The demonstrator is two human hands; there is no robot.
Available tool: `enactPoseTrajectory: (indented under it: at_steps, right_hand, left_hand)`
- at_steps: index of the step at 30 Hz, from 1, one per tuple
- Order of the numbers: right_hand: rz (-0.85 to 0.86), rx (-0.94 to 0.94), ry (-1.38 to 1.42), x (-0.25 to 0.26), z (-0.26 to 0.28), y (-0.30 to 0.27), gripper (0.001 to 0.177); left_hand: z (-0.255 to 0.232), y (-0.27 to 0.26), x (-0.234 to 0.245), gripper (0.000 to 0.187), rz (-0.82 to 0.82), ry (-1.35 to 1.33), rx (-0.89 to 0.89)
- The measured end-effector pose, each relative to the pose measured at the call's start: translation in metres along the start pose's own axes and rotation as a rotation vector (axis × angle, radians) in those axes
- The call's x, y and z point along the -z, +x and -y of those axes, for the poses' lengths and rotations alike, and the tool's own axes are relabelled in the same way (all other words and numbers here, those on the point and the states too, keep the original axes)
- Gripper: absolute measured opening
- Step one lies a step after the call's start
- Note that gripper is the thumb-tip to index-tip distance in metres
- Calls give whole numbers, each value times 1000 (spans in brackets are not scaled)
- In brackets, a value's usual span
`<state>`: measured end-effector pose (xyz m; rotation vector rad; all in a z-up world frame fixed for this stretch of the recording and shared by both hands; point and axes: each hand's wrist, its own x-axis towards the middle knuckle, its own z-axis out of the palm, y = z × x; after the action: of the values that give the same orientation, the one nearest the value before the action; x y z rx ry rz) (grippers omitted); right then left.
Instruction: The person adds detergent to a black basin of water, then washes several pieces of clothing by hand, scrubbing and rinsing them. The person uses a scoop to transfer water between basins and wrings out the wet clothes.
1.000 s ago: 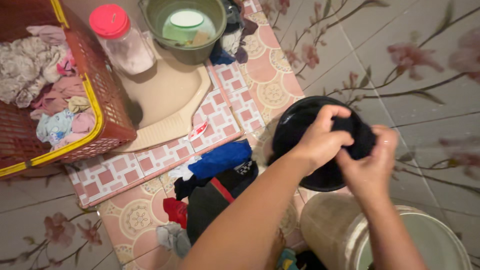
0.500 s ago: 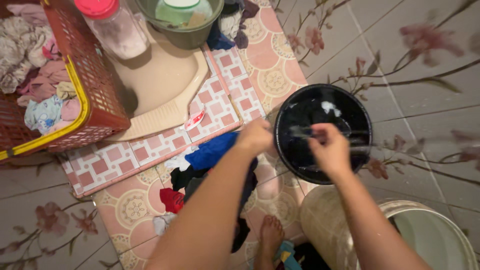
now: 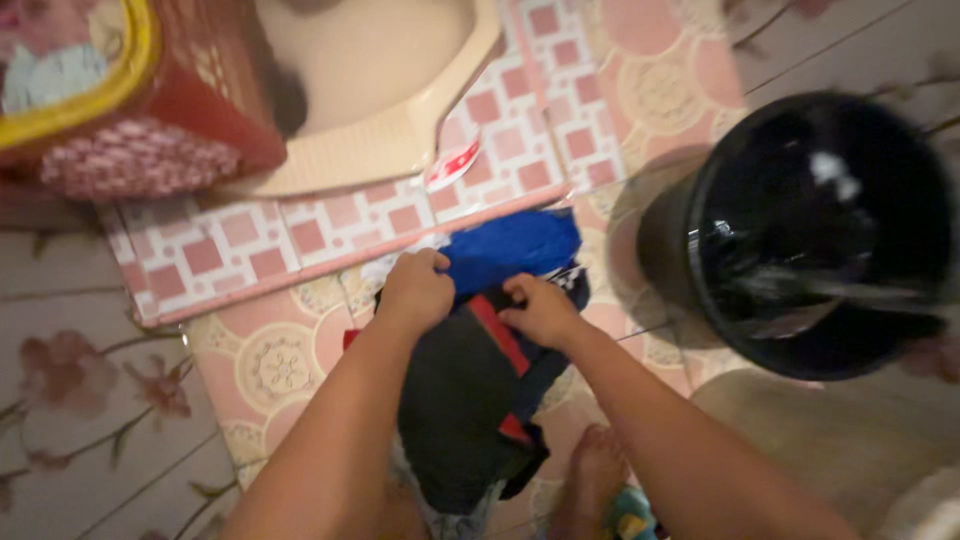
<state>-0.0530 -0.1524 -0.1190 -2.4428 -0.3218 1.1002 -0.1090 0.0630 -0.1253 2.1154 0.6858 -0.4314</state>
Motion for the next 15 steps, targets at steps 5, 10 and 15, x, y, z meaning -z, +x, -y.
enactPoseTrajectory:
  at_steps: [5, 10, 15]
  right_hand:
    - [150, -118, -553, -30, 47, -6, 134]
    - [184, -104, -362, -28, 24, 23, 104]
    - [182, -2, 313, -14, 4, 13, 29]
  left_hand:
    - [38, -13, -12, 34, 60, 24, 83]
    - [43, -30, -14, 36, 118, 40, 148]
    - [8, -45, 6, 77, 230, 103, 240]
